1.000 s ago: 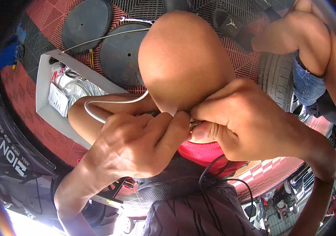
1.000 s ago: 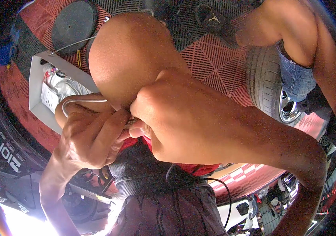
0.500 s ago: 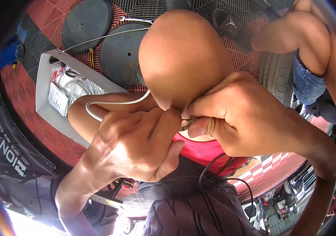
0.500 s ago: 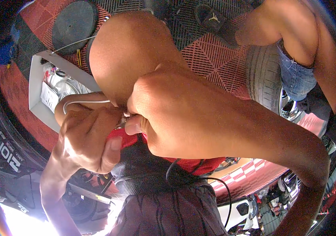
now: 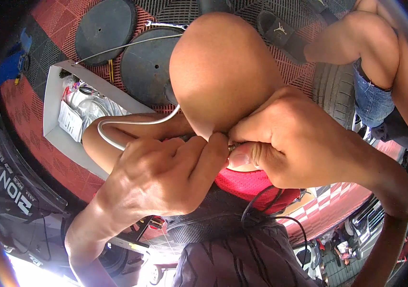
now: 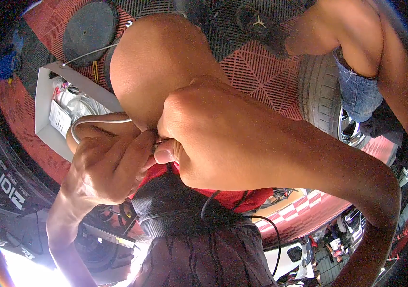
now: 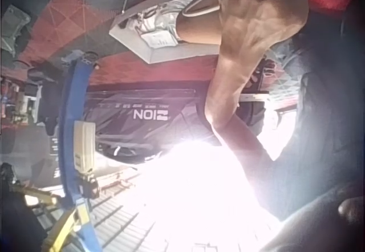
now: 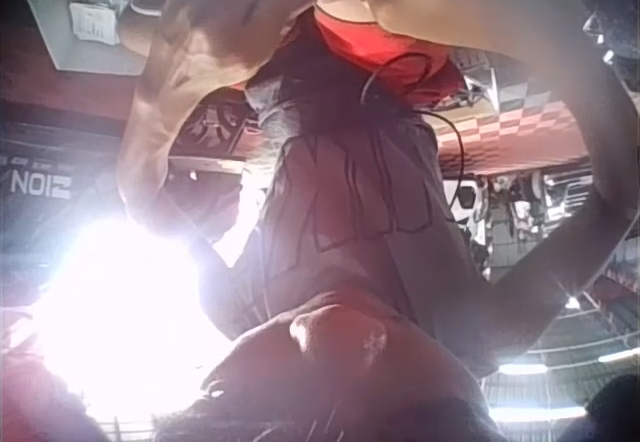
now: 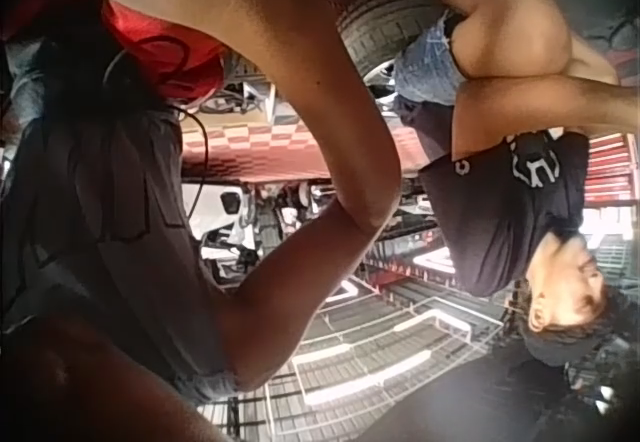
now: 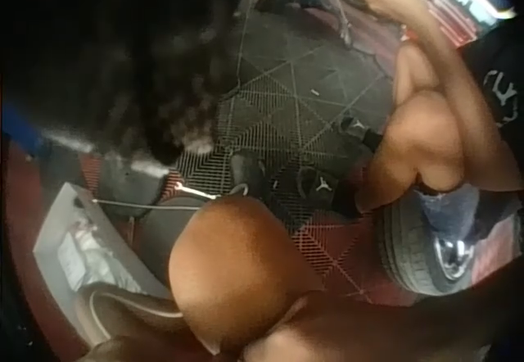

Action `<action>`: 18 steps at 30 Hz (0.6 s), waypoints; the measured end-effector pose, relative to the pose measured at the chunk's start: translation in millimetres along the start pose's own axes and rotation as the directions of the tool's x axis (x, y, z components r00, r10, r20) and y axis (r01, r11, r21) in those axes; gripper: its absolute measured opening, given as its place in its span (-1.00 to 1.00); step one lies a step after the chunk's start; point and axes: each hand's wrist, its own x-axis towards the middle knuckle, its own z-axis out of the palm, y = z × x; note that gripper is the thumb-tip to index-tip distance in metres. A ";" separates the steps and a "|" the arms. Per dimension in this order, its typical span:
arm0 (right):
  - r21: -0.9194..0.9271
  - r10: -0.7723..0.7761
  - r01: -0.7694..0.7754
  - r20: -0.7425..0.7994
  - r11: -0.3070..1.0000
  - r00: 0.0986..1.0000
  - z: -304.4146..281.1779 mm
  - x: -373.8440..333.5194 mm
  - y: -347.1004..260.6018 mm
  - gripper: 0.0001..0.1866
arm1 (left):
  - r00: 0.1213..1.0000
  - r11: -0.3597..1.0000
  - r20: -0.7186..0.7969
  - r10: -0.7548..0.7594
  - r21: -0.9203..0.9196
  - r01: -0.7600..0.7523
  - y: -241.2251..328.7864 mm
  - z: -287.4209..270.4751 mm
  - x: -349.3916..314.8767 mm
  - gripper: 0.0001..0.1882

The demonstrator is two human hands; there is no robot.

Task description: The recorder is assembling or connecting components of a coaxial-style cable.

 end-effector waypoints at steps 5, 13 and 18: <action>-0.004 -0.011 0.010 -0.009 1.000 1.000 3.5 -1.3 -1.4 -0.88 | 0.996 0.985 -0.052 -0.068 -0.163 0.059 -1.2 -0.4 -0.7 -0.79; -0.087 -0.105 0.101 -0.042 0.991 0.994 4.7 -4.1 0.4 -0.92 | 0.990 0.939 0.049 -0.132 -0.313 0.141 0.6 3.5 -0.7 -0.78; -0.017 -0.018 0.018 -0.004 1.000 1.000 1.1 -1.8 0.3 -0.96 | 0.992 0.916 -0.006 -0.123 -0.386 0.111 0.3 4.8 2.3 -0.76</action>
